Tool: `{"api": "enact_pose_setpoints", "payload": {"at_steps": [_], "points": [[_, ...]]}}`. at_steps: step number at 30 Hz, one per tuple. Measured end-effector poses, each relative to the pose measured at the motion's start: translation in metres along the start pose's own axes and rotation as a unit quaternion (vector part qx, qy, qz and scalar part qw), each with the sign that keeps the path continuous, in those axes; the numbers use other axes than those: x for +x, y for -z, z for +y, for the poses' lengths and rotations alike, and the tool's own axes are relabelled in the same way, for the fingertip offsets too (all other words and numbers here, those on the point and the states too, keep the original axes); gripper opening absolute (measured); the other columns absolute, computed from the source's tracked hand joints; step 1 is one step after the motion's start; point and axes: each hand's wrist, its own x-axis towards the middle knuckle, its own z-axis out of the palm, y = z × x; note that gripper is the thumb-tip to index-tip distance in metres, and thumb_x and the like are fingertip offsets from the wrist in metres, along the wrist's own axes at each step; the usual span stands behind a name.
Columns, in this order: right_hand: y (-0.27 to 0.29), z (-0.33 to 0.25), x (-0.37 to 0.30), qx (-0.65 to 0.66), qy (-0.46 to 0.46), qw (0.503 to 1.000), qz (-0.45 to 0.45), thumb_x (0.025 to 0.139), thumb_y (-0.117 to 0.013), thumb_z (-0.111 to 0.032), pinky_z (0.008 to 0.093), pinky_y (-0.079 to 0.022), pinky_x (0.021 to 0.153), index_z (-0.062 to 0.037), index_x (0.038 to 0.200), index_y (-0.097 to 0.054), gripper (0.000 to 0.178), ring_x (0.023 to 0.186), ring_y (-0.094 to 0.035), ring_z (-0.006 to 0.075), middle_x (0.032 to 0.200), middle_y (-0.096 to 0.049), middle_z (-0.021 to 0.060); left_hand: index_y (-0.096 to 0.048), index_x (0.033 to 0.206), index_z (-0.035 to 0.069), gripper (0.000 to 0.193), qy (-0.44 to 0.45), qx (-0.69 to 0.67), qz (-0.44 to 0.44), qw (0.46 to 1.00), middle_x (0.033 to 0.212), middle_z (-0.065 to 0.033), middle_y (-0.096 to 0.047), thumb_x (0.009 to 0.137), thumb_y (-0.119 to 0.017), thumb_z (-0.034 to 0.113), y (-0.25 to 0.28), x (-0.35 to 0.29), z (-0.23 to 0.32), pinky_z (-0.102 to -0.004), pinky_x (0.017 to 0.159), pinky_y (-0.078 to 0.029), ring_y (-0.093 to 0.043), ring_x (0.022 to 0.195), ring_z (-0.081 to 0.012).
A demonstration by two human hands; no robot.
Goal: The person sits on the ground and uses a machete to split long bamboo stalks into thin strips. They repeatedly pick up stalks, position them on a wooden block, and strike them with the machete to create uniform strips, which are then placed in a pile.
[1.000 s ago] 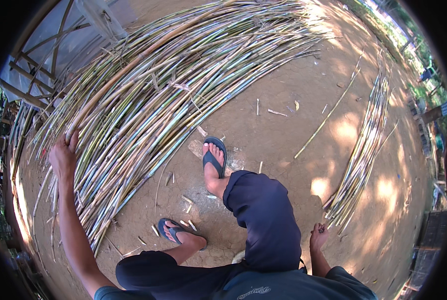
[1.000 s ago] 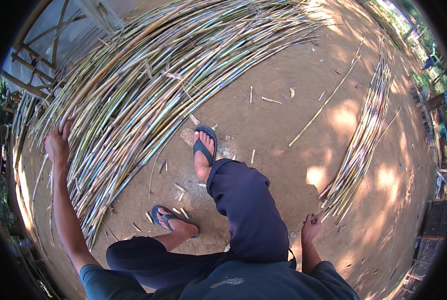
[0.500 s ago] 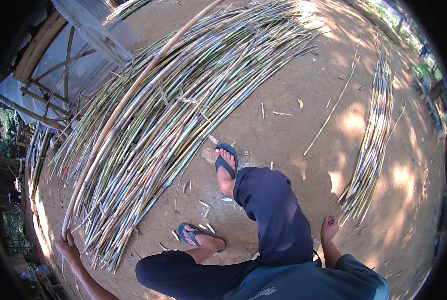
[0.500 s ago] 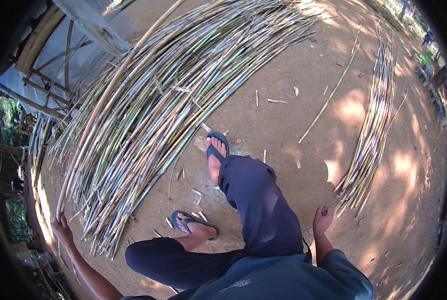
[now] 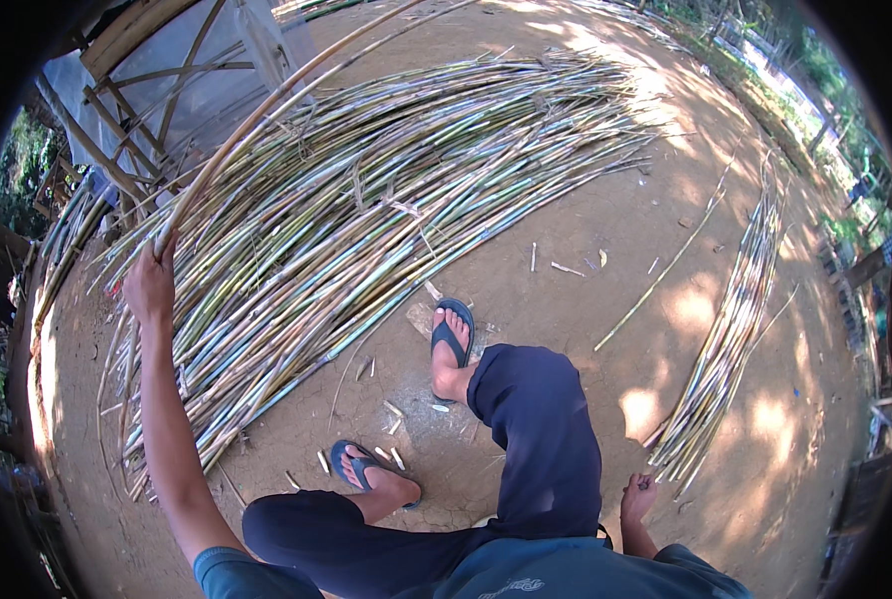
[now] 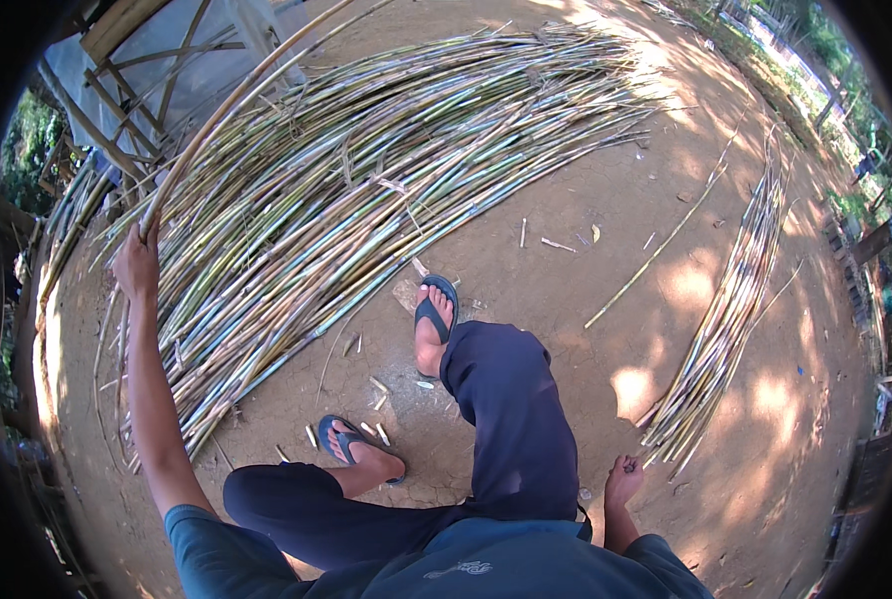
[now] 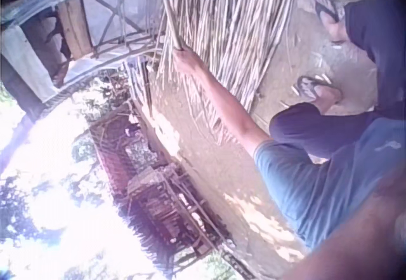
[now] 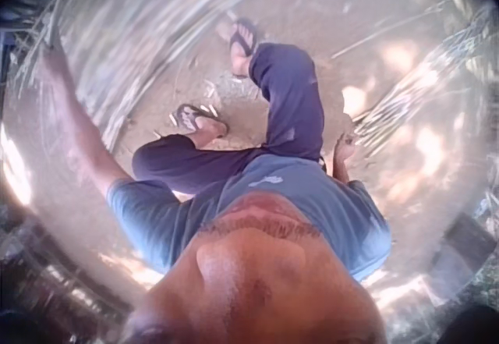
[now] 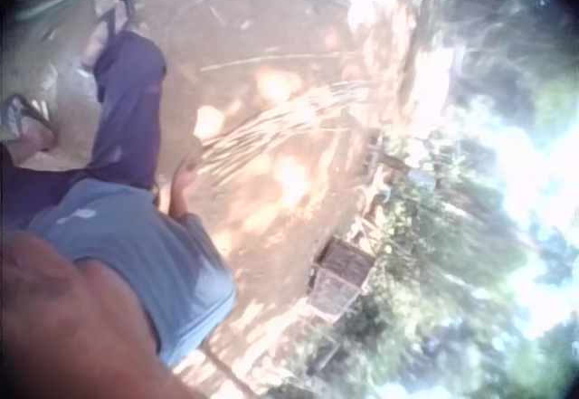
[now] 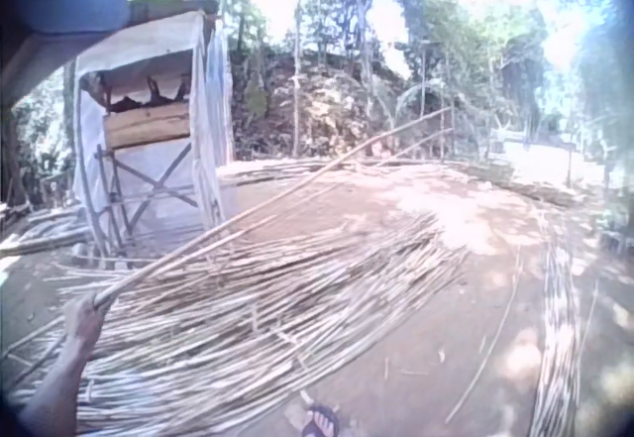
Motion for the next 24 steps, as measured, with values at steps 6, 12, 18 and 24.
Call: {"api": "enact_pose_setpoints", "payload": {"at_steps": [6,12,18,24], "points": [[0.009,-0.035,-0.013,-0.126,0.007,0.992,0.028,0.086,-0.062,-0.016,0.0268,-0.046,0.047,-0.0058,0.070,-0.046,0.025,0.052,-0.050,0.0113,0.062,-0.045,0.0003,-0.035,0.135,0.010,0.082,-0.008,0.117,0.119,0.986,0.133,-0.0106,-0.042,0.078,-0.069,0.058,-0.123,0.131,0.062,-0.0584,0.101,-0.028,-0.035,0.129,-0.0308],[-0.012,-0.051,-0.008,-0.121,-0.016,0.991,0.057,0.086,-0.064,-0.014,0.0280,-0.048,0.045,-0.0005,0.069,-0.046,0.028,0.050,-0.047,0.0126,0.062,-0.046,0.0035,-0.034,0.138,0.010,0.083,0.021,-0.085,-0.012,0.996,0.134,-0.0125,-0.043,0.077,-0.074,0.050,-0.234,0.047,0.158,-0.0583,0.102,-0.028,-0.036,0.128,-0.0339],[-0.018,-0.030,0.004,0.031,-0.008,0.997,-0.065,0.088,-0.062,-0.012,0.0255,-0.040,0.059,-0.0076,0.071,-0.040,0.028,0.064,-0.045,0.0113,0.067,-0.043,0.0005,-0.063,0.106,0.010,0.027,-0.058,-0.172,-0.267,0.946,0.118,-0.0104,-0.053,0.082,-0.065,0.023,-0.261,-0.222,0.131,-0.0493,0.101,-0.035,-0.048,0.115,-0.0287],[-0.035,-0.032,0.014,0.007,-0.011,0.995,-0.096,0.088,-0.062,-0.011,0.0255,-0.038,0.061,-0.0079,0.072,-0.040,0.027,0.066,-0.044,0.0109,0.068,-0.042,-0.0002,-0.047,0.129,0.007,0.055,0.109,-0.081,-0.282,0.950,0.128,-0.0154,-0.047,0.081,-0.067,0.025,-0.249,-0.334,0.066,-0.0495,0.101,-0.035,-0.044,0.121,-0.0326]]}}
